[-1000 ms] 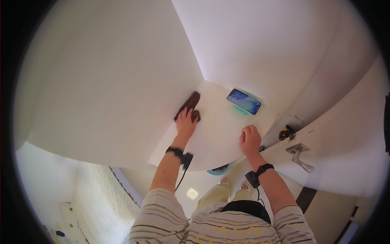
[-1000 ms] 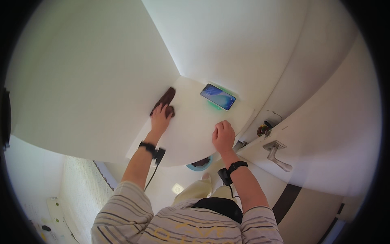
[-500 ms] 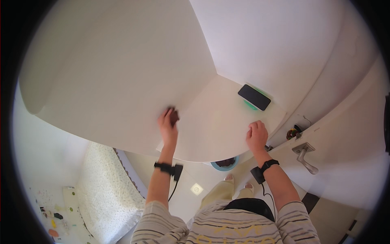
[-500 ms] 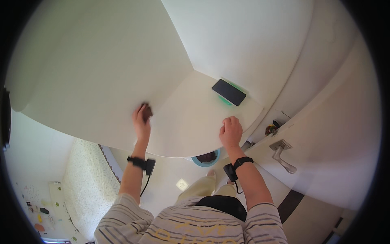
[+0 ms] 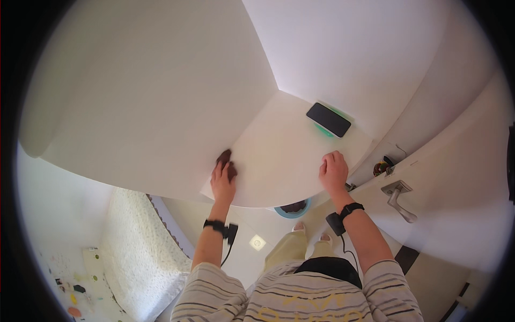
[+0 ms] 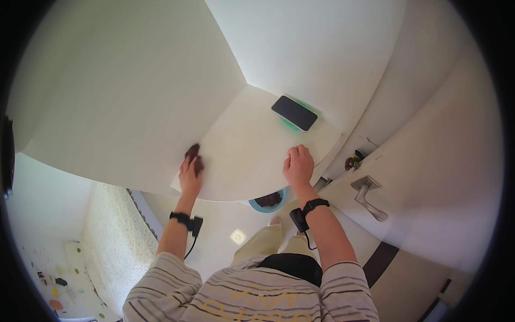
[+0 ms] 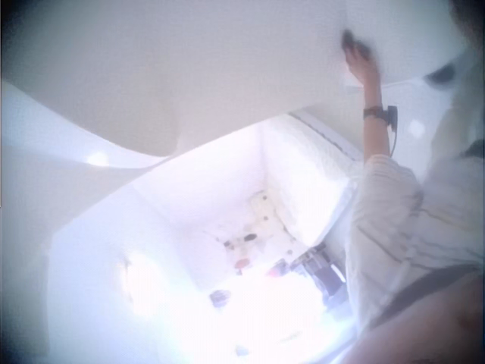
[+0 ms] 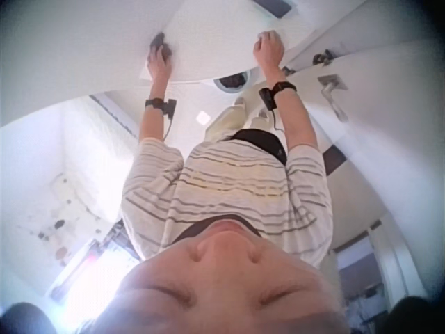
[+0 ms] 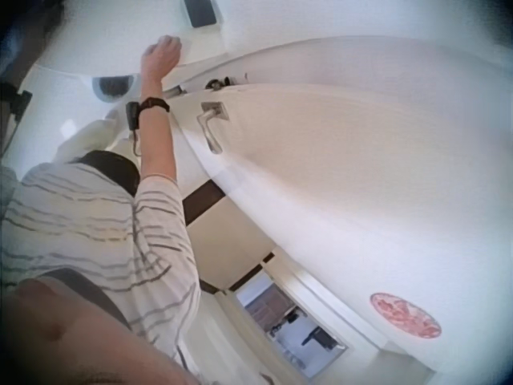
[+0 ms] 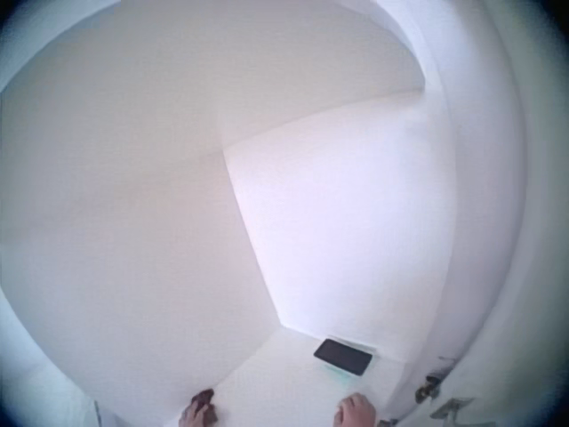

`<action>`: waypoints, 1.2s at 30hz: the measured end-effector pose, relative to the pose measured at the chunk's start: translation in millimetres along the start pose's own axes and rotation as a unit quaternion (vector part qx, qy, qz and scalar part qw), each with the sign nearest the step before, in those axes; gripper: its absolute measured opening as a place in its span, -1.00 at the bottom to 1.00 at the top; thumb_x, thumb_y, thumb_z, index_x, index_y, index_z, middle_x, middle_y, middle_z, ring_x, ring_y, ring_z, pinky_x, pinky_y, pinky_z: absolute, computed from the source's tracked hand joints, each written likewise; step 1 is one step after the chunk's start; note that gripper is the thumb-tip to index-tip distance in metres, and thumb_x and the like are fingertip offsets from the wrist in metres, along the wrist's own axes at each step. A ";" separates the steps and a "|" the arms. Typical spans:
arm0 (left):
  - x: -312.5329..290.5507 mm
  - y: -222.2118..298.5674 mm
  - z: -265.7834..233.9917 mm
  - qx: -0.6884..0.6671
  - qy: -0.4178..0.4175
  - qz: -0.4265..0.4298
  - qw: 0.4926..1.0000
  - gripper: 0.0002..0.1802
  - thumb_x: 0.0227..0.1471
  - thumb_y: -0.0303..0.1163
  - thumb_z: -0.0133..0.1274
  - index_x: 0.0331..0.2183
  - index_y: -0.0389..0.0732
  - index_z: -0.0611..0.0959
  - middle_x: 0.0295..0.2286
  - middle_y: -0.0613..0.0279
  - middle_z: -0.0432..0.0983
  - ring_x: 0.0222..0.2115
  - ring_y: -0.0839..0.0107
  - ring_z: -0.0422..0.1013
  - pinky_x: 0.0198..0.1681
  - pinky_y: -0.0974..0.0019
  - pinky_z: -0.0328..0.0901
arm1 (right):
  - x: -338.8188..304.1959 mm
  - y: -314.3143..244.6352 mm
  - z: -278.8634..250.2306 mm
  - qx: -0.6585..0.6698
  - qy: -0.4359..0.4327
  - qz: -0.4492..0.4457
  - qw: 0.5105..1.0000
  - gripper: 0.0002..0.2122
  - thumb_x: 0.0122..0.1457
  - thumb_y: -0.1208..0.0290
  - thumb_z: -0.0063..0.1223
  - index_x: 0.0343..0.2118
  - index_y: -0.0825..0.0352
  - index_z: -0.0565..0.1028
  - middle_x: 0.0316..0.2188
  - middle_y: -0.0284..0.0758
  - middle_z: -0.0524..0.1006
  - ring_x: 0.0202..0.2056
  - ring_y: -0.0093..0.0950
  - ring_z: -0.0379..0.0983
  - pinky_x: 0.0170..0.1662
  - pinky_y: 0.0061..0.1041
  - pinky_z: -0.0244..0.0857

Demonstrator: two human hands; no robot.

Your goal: The person picks up a brown cloth from a bowl, carries it in a green bag to a shelf, and uses the cloth to wipe the surfaces of a white corner shelving unit.

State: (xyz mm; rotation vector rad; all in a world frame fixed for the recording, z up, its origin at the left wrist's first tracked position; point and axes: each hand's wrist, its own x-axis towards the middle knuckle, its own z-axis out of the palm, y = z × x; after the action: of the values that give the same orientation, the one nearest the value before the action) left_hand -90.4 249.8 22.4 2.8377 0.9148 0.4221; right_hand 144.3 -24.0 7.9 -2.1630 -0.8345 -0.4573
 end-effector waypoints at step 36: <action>-30.9 86.1 32.1 -0.036 0.014 0.039 0.999 -0.31 -0.20 -0.41 0.16 0.06 -0.01 0.41 0.18 0.09 0.09 0.17 0.03 0.05 0.14 -0.05 0.02 | 8.0 22.9 -19.5 -0.019 -0.001 0.070 0.997 -0.81 0.10 0.37 0.04 -0.24 0.30 0.41 -0.24 -0.26 0.48 -0.16 -0.26 0.42 -0.10 -0.24 0.30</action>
State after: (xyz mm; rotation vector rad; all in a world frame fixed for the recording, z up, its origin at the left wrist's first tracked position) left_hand -57.2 160.9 2.8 2.8163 0.7800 0.4957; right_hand 164.8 -46.9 12.9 -2.2397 -0.6752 -0.4038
